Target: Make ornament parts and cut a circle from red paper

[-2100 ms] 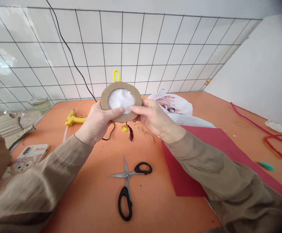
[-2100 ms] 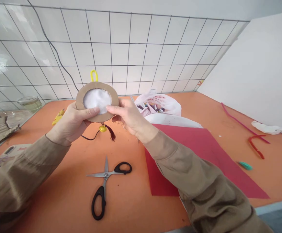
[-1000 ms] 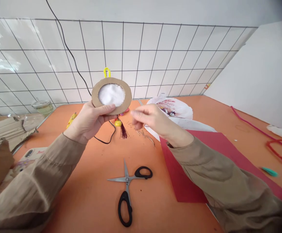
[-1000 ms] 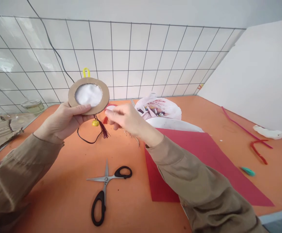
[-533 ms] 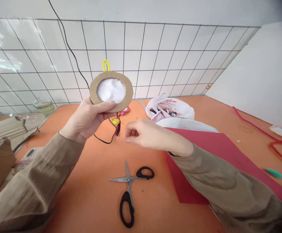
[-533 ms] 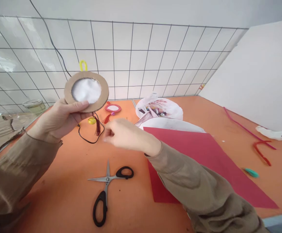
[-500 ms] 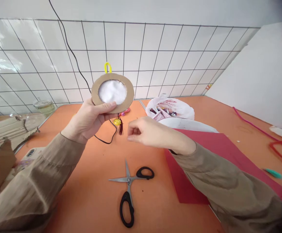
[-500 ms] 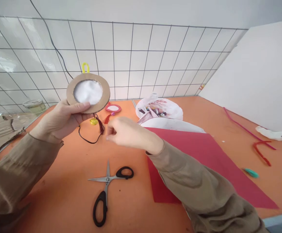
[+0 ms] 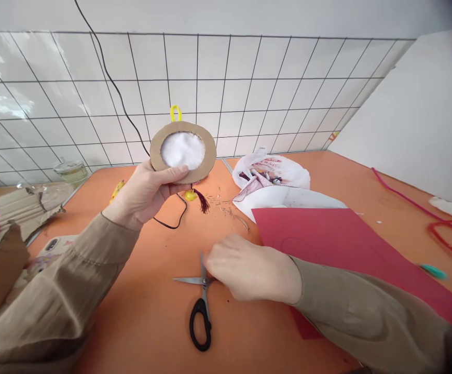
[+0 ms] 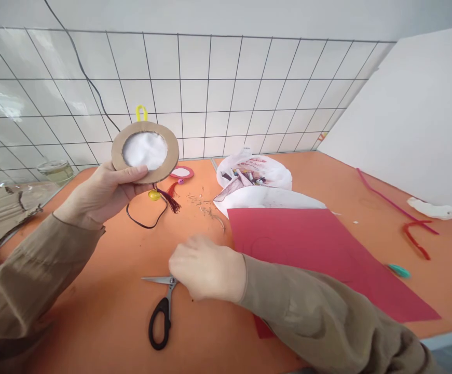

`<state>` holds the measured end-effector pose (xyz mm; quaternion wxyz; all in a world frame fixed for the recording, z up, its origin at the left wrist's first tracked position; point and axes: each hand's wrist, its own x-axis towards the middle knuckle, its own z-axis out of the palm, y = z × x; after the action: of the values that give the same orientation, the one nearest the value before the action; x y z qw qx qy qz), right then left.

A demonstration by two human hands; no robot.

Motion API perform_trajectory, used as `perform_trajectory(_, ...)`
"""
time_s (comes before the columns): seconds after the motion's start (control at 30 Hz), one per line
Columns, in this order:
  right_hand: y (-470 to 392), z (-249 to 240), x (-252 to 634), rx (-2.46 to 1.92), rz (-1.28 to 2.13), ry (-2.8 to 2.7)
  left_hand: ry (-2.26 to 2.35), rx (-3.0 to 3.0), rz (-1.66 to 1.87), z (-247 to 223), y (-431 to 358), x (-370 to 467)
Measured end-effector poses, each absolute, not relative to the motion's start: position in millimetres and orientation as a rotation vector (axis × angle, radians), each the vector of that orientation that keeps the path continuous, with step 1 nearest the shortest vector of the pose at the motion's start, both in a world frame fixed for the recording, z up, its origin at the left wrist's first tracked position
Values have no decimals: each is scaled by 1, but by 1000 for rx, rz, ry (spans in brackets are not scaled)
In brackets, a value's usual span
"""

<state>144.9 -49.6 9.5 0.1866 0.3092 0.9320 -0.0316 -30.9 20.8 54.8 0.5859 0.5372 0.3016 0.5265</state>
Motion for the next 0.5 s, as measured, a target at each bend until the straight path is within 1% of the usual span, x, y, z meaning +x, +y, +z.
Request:
perform_trajectory(0.2,-50,-8,148,741,134,2895,670,1269,1232,58,21,-34)
perform_trajectory(0.37,-32,-11,153,860,282,3008,699,1252,1288,61,22,-36)
perform_trajectory(0.43,-23,-3,158,918,243,3053,714,1236,1313,62,23,-38)
perform_trajectory(0.5,-16,7,164,975,96,3077,715,1217,1353,63,25,-40)
